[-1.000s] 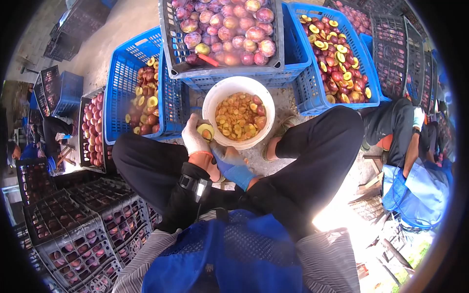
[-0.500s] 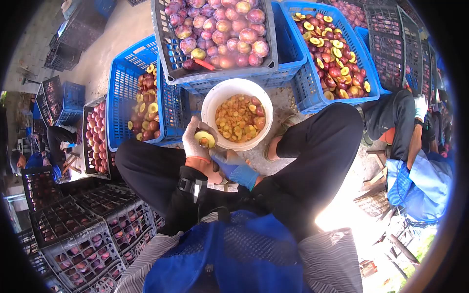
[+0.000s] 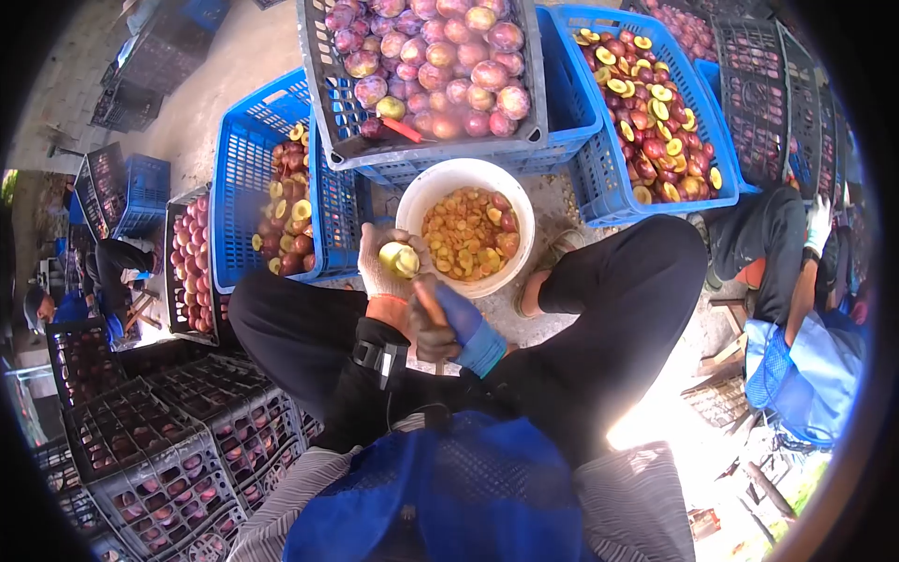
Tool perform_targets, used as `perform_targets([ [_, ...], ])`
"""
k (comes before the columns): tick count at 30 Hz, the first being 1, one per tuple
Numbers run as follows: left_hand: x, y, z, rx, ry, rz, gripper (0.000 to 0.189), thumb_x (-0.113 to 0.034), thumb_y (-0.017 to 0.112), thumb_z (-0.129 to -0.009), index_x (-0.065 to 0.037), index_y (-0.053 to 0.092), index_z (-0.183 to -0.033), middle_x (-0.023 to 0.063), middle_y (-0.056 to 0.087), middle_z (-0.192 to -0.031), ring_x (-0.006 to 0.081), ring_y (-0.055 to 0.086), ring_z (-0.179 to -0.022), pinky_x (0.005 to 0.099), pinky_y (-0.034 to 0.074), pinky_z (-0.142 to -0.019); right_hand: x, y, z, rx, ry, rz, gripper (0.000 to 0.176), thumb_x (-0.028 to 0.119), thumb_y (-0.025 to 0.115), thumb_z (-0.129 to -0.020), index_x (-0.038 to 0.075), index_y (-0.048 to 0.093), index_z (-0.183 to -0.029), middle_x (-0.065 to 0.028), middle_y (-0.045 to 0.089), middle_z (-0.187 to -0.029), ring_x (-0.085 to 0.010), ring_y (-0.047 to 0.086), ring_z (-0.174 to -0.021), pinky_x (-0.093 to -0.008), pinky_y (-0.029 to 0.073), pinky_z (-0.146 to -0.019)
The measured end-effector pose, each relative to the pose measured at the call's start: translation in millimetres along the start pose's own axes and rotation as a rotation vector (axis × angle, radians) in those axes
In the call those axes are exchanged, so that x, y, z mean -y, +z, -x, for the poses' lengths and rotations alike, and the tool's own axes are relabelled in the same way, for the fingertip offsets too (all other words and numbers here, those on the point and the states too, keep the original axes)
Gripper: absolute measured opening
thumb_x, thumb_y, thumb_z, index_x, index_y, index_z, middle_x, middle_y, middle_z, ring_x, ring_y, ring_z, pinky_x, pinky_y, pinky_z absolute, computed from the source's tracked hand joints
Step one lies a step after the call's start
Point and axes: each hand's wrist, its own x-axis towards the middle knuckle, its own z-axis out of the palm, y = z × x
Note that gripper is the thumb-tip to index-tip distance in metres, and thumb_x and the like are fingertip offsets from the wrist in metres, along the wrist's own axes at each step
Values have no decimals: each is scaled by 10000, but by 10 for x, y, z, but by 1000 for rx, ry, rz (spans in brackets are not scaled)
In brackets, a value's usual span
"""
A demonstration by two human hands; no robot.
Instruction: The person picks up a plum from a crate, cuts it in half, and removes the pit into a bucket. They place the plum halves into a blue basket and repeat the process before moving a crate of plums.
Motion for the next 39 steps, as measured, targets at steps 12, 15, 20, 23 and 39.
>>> perform_targets([
  [12,-1147,246,-5,-587,973,-797,566,-507,446,-1044,-16,680,-887,82,624,-780,211,589,-723,349,509,-755,176,-190,65,-994,-522,125,556,641,518,-990,89,586,-973,49,411,-588,-94,371,-438,-263,303,-437],
  [15,-1426,292,12,-1021,931,-1936,460,-410,708,-873,-2,711,-1086,209,689,-950,355,664,-921,471,515,-856,309,-89,234,-1017,-589,144,577,651,516,-986,79,586,-1012,36,431,-595,-98,410,-480,-262,331,-470],
  [20,-742,658,-190,112,774,-1966,275,-289,632,-903,-56,724,-1015,193,714,-1007,407,683,-948,478,533,-846,448,-1,337,-984,-634,95,598,666,533,-970,73,588,-1014,21,469,-593,-113,423,-469,-264,337,-453],
  [23,12,545,-709,400,117,-2326,311,-292,545,-932,-65,739,-1020,212,718,-1001,427,678,-944,484,531,-855,536,136,359,-1058,-699,97,627,679,557,-953,55,612,-938,22,406,-559,-119,418,-419,-274,357,-411],
  [39,1003,-38,-1052,534,140,-1911,296,-276,640,-887,-49,705,-1066,139,713,-914,288,683,-826,376,520,-726,504,150,360,-1097,-671,188,537,592,536,-1006,71,625,-912,27,457,-546,-101,419,-405,-257,322,-401],
])
